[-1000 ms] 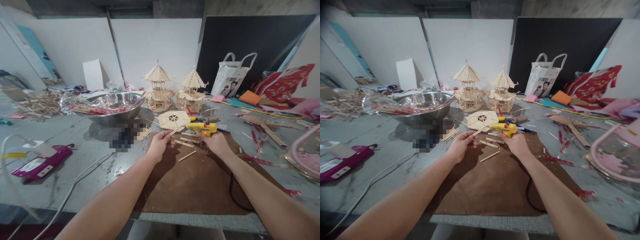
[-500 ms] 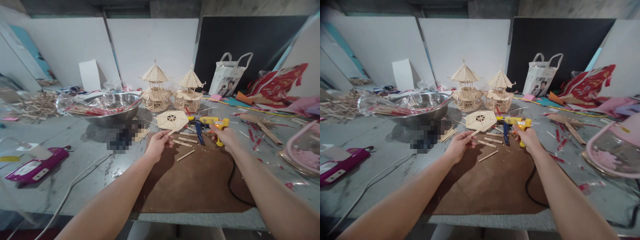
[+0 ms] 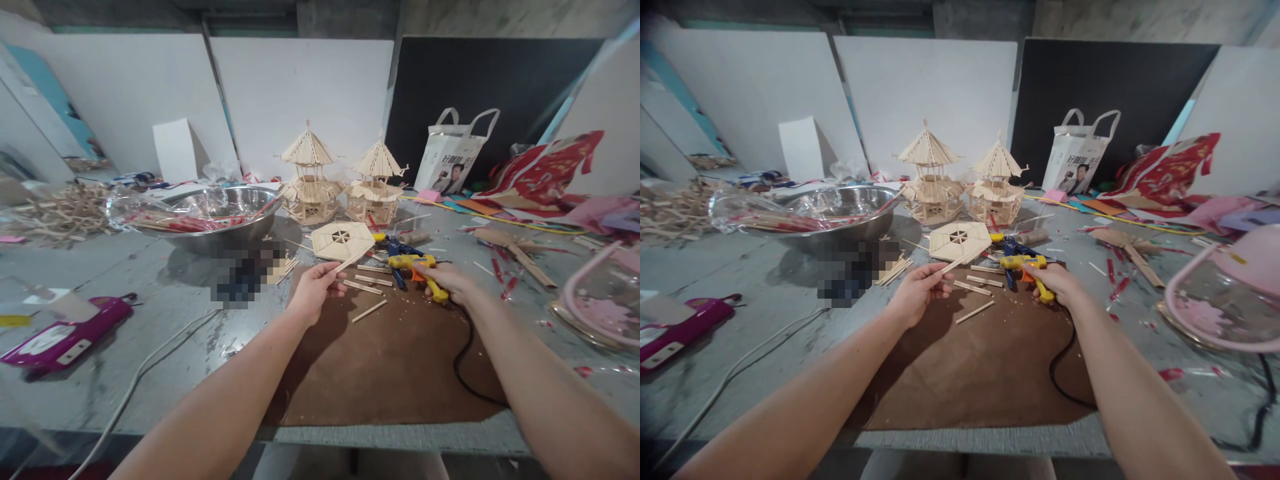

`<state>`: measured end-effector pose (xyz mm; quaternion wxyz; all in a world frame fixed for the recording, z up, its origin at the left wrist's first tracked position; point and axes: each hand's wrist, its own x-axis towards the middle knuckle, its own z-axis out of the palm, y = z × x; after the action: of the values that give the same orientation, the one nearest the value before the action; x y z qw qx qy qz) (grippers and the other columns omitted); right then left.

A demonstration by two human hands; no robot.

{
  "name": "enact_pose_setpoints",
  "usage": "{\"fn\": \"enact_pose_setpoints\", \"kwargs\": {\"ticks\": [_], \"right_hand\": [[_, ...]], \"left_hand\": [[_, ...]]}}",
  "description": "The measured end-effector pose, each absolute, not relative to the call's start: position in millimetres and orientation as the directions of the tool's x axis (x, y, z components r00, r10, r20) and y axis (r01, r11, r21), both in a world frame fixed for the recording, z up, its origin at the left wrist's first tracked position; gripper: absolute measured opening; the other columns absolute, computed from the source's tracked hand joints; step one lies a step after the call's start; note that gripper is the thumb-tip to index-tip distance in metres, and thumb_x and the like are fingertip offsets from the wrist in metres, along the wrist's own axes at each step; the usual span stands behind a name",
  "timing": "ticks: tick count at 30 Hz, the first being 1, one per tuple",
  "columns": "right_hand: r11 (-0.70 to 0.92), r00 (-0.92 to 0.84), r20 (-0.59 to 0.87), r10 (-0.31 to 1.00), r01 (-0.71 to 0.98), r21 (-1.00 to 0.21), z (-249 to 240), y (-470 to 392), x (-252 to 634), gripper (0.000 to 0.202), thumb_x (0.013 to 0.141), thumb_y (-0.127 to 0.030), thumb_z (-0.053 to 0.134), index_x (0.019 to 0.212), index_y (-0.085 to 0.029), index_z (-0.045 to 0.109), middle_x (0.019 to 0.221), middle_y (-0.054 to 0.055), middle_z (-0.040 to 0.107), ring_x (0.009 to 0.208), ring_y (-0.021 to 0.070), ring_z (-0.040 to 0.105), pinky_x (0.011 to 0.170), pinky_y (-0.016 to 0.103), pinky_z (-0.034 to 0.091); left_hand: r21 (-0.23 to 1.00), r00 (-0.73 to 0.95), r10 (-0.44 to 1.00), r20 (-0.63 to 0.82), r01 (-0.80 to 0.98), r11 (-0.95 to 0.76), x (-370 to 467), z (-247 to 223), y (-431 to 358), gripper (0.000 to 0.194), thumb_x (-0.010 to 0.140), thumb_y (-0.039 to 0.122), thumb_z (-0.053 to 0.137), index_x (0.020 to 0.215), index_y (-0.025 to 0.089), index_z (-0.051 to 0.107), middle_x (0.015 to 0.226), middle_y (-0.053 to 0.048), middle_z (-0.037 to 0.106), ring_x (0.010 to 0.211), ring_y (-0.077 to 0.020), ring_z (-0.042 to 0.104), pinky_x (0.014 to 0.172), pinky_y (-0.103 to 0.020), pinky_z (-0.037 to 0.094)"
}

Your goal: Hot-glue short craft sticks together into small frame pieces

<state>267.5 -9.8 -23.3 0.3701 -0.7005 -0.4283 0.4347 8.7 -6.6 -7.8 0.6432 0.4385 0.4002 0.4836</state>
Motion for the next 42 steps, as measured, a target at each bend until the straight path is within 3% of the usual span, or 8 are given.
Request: {"fn": "enact_pose_setpoints", "kwargs": {"ticks": [3, 6, 10, 16, 22, 28, 35, 42], "right_hand": [[-0.322, 0.318, -0.159, 0.935, 0.569, -0.756, -24.6, -5.9, 266.8, 0.044, 0.056, -0.057, 0.051, 0.073, -0.016, 0.052, 0.060, 0.007, 0.059, 0.042, 0.0157, 0.054, 0.039, 0.028, 0.041], [-0.333, 0.386, 0.047, 0.921, 0.846, -0.417, -25.7, -3.6, 270.0, 0.053, 0.056, -0.064, 0.043, 0.071, -0.014, 0.056, 0.066, 0.014, 0.060, 0.056, 0.0241, 0.058, 0.047, 0.033, 0.041], [-0.353, 0.382, 0.153, 0.911, 0.916, -0.190, -21.4, -8.3, 271.8, 0.058, 0.061, -0.065, 0.034, 0.076, -0.015, 0.059, 0.070, 0.015, 0.060, 0.066, 0.0289, 0.057, 0.052, 0.036, 0.039], [-0.004, 0.081, 0.372, 0.925, 0.979, -0.202, 0.4, -24.4, 243.1, 0.029, 0.074, -0.038, 0.038, 0.086, -0.020, 0.057, 0.090, 0.008, 0.057, 0.082, 0.0218, 0.053, 0.063, 0.030, 0.038], [0.469, -0.457, 0.107, 0.883, 0.857, -0.211, -2.4, -41.4, 202.7, 0.017, 0.073, -0.031, 0.044, 0.081, -0.025, 0.057, 0.084, 0.001, 0.055, 0.074, 0.0144, 0.052, 0.062, 0.025, 0.035], [0.496, -0.498, 0.038, 0.866, 0.848, -0.189, -7.8, -41.8, 200.3, 0.013, 0.075, -0.028, 0.042, 0.077, -0.022, 0.052, 0.082, 0.002, 0.054, 0.071, 0.0141, 0.051, 0.057, 0.024, 0.034], [0.512, -0.396, 0.381, 0.835, 0.813, -0.277, 2.2, -36.2, 211.8, 0.013, 0.078, -0.022, 0.037, 0.075, -0.018, 0.049, 0.096, 0.006, 0.053, 0.089, 0.0162, 0.047, 0.075, 0.028, 0.035], [0.462, -0.329, 0.381, 0.864, 0.820, -0.339, -6.1, -32.8, 208.6, 0.013, 0.078, -0.022, 0.038, 0.076, -0.019, 0.050, 0.086, 0.006, 0.058, 0.081, 0.0169, 0.053, 0.069, 0.028, 0.037]], "left_hand": [[0.951, 0.225, 0.970, -0.094, -0.269, 0.155, 8.8, -7.3, -7.3, 0.015, 0.070, 0.010, 0.046, 0.085, 0.011, 0.051, 0.070, -0.005, 0.057, 0.046, -0.0077, 0.053, 0.045, -0.022, 0.044], [0.950, 0.241, 0.966, -0.091, -0.271, 0.157, 9.1, -7.6, -8.0, 0.015, 0.070, 0.010, 0.047, 0.085, 0.010, 0.051, 0.071, -0.006, 0.057, 0.046, -0.0077, 0.053, 0.044, -0.022, 0.044], [0.952, 0.257, 0.962, -0.089, -0.263, 0.158, 9.3, -9.0, -8.2, 0.015, 0.070, 0.011, 0.048, 0.084, 0.010, 0.051, 0.071, -0.005, 0.057, 0.046, -0.0080, 0.053, 0.045, -0.022, 0.044], [0.954, 0.305, 0.946, -0.108, -0.235, 0.185, 9.5, -10.3, -8.7, 0.016, 0.069, 0.011, 0.050, 0.084, 0.010, 0.051, 0.073, -0.006, 0.057, 0.047, -0.0082, 0.053, 0.047, -0.023, 0.044], [0.952, 0.308, 0.942, -0.135, -0.224, 0.210, 10.6, -9.4, -10.3, 0.016, 0.069, 0.008, 0.049, 0.085, 0.008, 0.052, 0.070, -0.006, 0.057, 0.047, -0.0082, 0.053, 0.047, -0.023, 0.044], [0.950, 0.309, 0.939, -0.152, -0.216, 0.225, 10.9, -9.7, -10.4, 0.016, 0.069, 0.007, 0.048, 0.085, 0.008, 0.052, 0.070, -0.007, 0.058, 0.047, -0.0082, 0.054, 0.049, -0.023, 0.045], [0.947, 0.331, 0.925, -0.187, -0.188, 0.259, 12.3, -8.4, -12.0, 0.018, 0.070, 0.007, 0.048, 0.086, 0.008, 0.053, 0.073, -0.008, 0.059, 0.049, -0.0093, 0.056, 0.051, -0.023, 0.047], [0.942, 0.353, 0.908, -0.225, -0.161, 0.296, 13.9, -6.9, -15.1, 0.015, 0.070, 0.008, 0.048, 0.083, 0.007, 0.056, 0.076, -0.010, 0.061, 0.056, -0.0116, 0.059, 0.053, -0.022, 0.048]]}}
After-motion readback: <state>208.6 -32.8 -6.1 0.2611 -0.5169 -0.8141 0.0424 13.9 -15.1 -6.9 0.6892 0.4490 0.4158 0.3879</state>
